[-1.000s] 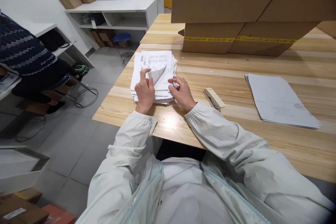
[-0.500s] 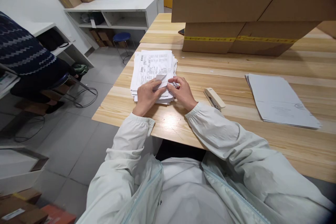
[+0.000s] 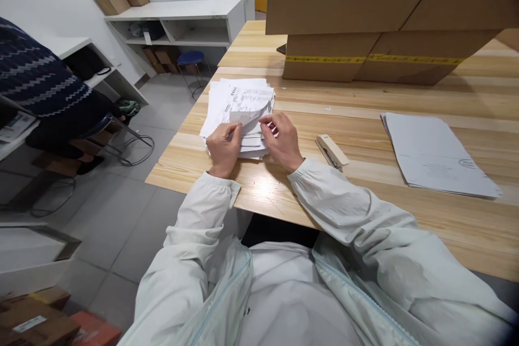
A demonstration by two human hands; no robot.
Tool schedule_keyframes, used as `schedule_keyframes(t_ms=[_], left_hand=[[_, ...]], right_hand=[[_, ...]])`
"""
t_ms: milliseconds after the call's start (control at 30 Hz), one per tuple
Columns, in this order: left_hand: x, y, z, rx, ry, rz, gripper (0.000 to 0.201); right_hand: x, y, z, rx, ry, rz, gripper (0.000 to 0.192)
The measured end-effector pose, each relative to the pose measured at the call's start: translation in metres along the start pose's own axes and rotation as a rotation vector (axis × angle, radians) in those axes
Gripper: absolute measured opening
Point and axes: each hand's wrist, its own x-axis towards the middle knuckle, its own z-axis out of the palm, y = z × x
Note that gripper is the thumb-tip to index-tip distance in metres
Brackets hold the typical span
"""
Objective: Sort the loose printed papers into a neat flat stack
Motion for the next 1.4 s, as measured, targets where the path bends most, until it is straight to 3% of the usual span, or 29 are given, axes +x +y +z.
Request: schedule_keyframes(t_ms=[100,167,300,400,467,567,633,733,800,867,1000,1067,1300,1400], left_hand=[[-0.011,0.008,-0.005,0.039,0.057,0.237,0.025],[-0.026,0.021,-0.009,0.003,0.058,0.398,0.022],[-0.066,0.059,-0.02,-0.206,0.032,0.645,0.017],[-0.085,0.085,-0.033,-0.402,-0.123,0.701,0.028],[-0.087,0.095,-0.041,-0.561,-0.163,0.558,0.042],[-0.081,0.1,-0.044,-0.867,-0.155,0.074,0.059],[-0.079,0.104,-0.039,-1.139,-0.316,-0.284,0.058],[-0.087,0.117,-0.025,-1.484,-0.681,-0.732,0.062],[-0.096,0.128,-0.016,-1.604,-0.803,-0.973,0.067],[-0.104,0.137,-0.009,-1.673,-0.843,-1.153,0.068],[-0.11,0.144,-0.003,-1.772,-0.864,-1.313,0.073],[-0.11,0.146,-0.003,-1.793,-0.859,-1.327,0.076],[-0.109,0.148,-0.003,-1.767,-0.816,-1.389,0.08],[-0.108,0.147,-0.003,-1.764,-0.83,-1.426,0.082]], right_hand=[[0.007,-0.013,-0.008,0.313,-0.134,0.302,0.048],[0.01,-0.024,-0.021,0.436,-0.176,0.429,0.061],[-0.005,-0.04,-0.059,0.406,-0.32,0.426,0.054],[-0.033,-0.039,-0.095,0.312,-0.344,0.369,0.043],[-0.054,-0.035,-0.121,0.245,-0.233,0.343,0.038],[-0.084,-0.03,-0.159,0.243,-0.097,0.369,0.034],[-0.103,-0.027,-0.178,0.285,-0.102,0.427,0.031],[-0.129,-0.02,-0.19,0.348,-0.17,0.499,0.026],[-0.143,-0.012,-0.189,0.393,-0.163,0.521,0.024],[-0.156,-0.003,-0.183,0.424,-0.079,0.516,0.035],[-0.172,0.009,-0.171,0.36,0.176,0.429,0.076],[-0.176,0.011,-0.169,0.295,0.22,0.376,0.084],[-0.179,0.009,-0.169,0.09,0.248,0.207,0.068],[-0.179,0.009,-0.169,0.051,0.292,0.236,0.046]])
